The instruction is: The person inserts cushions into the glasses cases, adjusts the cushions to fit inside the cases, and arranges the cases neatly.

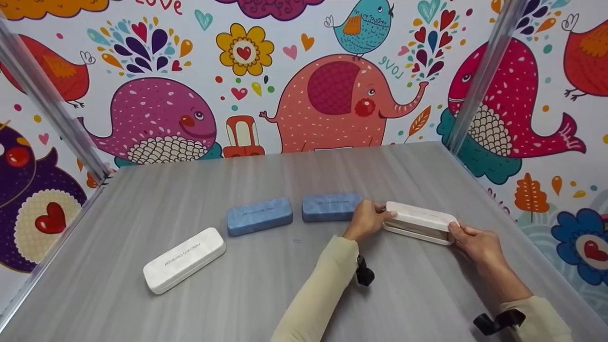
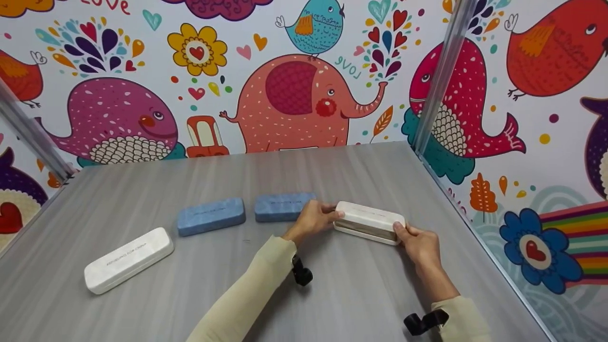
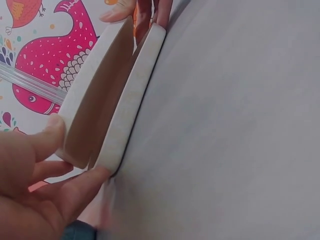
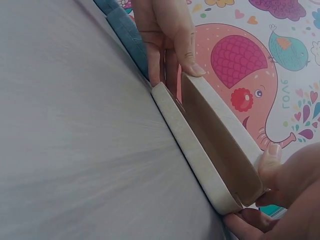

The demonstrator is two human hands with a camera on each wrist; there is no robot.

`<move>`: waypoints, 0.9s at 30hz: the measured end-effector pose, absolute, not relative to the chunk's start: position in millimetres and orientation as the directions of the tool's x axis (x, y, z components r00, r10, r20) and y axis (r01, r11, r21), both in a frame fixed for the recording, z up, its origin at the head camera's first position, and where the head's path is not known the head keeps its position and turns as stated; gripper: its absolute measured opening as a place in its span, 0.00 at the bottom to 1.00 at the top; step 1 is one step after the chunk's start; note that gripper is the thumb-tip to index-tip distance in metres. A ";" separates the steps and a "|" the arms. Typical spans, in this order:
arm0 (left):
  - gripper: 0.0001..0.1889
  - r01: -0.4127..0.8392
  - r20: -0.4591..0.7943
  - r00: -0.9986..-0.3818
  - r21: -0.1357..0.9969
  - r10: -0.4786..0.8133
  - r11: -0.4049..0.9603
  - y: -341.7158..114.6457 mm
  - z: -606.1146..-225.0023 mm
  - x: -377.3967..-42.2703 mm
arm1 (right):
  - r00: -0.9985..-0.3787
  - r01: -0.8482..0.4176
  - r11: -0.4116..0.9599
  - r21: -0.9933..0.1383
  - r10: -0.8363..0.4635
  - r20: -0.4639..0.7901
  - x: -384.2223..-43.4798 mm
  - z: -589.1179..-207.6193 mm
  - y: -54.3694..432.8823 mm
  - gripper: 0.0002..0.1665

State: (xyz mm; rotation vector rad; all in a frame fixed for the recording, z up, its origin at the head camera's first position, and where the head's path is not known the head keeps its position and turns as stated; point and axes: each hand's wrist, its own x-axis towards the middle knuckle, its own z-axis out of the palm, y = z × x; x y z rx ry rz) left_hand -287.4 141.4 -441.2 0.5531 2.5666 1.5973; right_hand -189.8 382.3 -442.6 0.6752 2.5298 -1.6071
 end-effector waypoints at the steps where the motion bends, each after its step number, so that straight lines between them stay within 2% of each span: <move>1: 0.16 0.264 0.129 -0.935 0.876 0.331 0.403 141.4 -441.8 -287.3 | -0.900 0.398 0.365 -0.841 0.331 -0.282 -189.5 -443.0 382.1 0.49; 12: 0.17 0.218 0.095 -0.947 0.890 0.306 0.400 142.1 -445.3 -284.6 | -0.892 0.399 0.349 -0.848 0.362 -0.270 -185.1 -446.9 377.0 0.46; 27: 0.17 0.250 0.119 -0.942 0.872 0.313 0.420 140.4 -447.8 -284.4 | -0.881 0.402 0.353 -0.845 0.400 -0.252 -184.5 -450.4 372.8 0.46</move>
